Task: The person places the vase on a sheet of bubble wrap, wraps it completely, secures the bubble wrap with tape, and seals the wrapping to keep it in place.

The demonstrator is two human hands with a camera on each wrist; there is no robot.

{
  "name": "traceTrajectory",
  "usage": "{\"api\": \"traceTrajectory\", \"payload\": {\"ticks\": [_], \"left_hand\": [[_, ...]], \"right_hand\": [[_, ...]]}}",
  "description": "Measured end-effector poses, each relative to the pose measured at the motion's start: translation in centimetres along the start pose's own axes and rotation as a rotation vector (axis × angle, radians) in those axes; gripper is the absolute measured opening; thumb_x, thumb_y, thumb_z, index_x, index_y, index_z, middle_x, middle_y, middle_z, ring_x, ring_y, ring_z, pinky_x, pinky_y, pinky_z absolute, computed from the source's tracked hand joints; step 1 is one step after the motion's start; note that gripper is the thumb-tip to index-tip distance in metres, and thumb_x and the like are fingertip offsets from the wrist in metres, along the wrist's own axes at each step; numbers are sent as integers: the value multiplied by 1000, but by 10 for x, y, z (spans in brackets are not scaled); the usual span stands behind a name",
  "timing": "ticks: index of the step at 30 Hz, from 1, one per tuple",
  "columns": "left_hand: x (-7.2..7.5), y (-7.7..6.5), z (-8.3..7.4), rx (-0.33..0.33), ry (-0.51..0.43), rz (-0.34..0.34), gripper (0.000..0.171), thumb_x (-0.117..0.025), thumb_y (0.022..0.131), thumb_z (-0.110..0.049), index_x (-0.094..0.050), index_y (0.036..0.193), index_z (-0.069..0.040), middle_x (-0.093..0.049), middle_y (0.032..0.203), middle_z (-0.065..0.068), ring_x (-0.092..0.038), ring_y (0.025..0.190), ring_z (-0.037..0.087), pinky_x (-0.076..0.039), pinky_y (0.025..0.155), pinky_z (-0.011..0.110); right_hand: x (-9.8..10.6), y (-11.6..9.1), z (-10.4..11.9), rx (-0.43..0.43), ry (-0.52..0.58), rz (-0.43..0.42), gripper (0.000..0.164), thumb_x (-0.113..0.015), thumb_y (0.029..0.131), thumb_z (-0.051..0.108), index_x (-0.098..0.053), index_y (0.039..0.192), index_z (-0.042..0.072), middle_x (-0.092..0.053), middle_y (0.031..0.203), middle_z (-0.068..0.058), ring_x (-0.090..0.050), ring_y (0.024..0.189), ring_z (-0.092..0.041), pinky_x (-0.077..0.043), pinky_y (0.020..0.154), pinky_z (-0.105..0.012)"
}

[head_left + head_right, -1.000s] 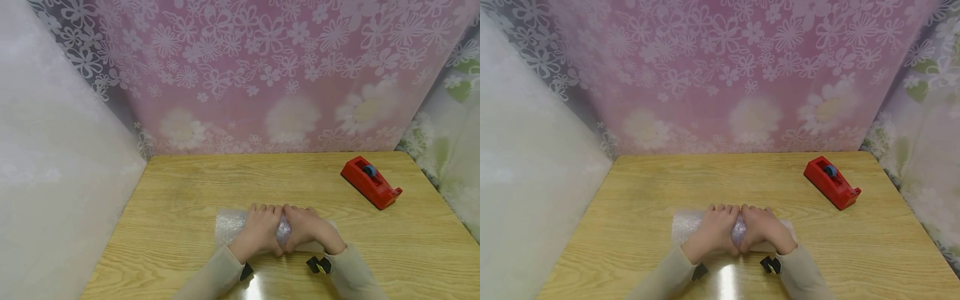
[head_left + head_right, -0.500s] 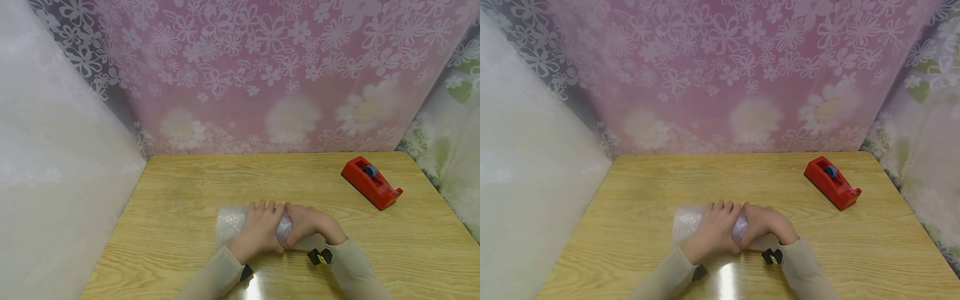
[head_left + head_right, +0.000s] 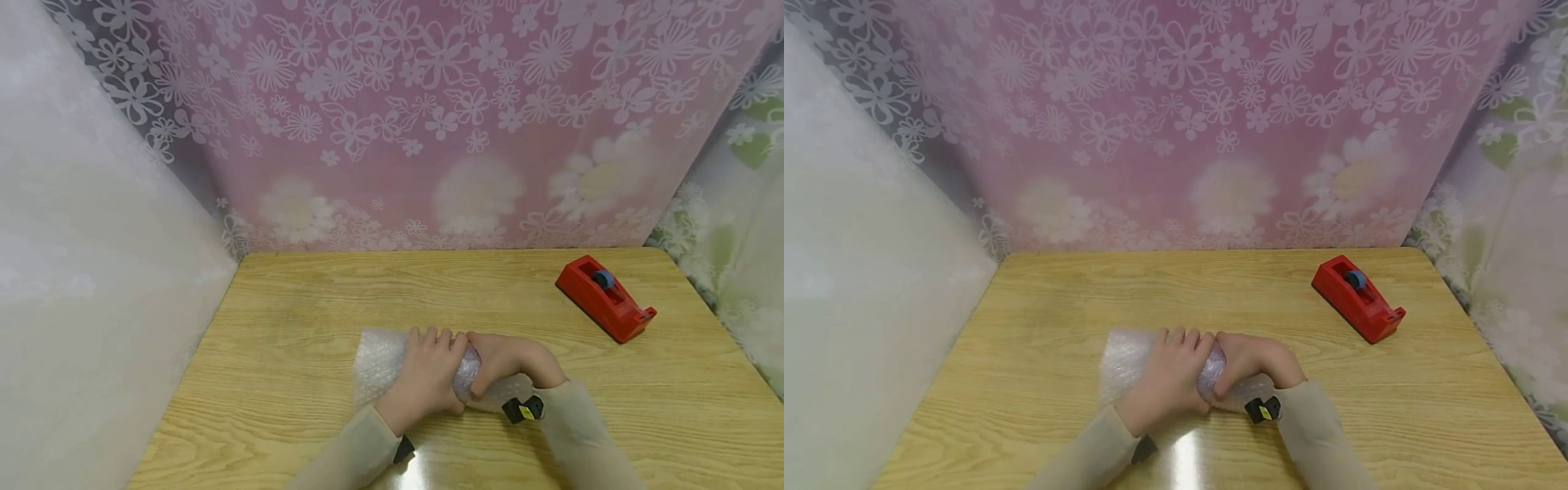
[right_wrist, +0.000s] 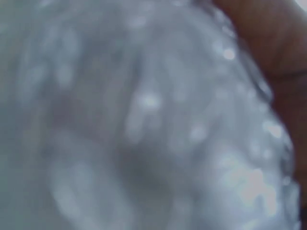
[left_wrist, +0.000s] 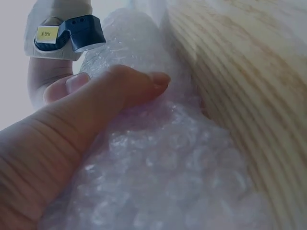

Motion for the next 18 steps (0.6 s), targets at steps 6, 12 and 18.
{"api": "traceTrajectory", "payload": {"ticks": [6, 12, 18], "left_hand": [[0, 1, 1, -5, -17, 17, 101, -84, 44, -72, -54, 124, -17, -59, 101, -1, -56, 88, 18, -40, 74, 36], [4, 3, -1, 8, -27, 55, 99, -86, 42, -70, -54, 121, -19, -60, 100, -1, -57, 88, 18, -41, 74, 36], [7, 6, -3, 37, -43, 125, 99, -88, 42, -69, -53, 122, -22, -61, 104, -1, -58, 93, 19, -43, 78, 37]], "right_hand": [[-2, -1, 2, 4, 5, -21, 61, -76, 55, 14, -55, 112, 7, -58, 99, -5, -56, 86, -21, -51, 72, -38], [-12, -14, 14, -74, -214, -191, 64, -83, 55, 23, -57, 112, 7, -59, 98, -2, -56, 87, -22, -48, 79, -49], [-34, -29, 27, -136, -512, -449, 82, -88, 56, 36, -55, 121, -1, -61, 114, -17, -56, 108, -40, -32, 99, -68]]}}
Point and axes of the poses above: each hand's wrist, its own y-axis towards the middle knuckle, its own x-axis out of the back of the hand, z = x × y, the point moved 1 cm from there along y, towards the middle knuckle
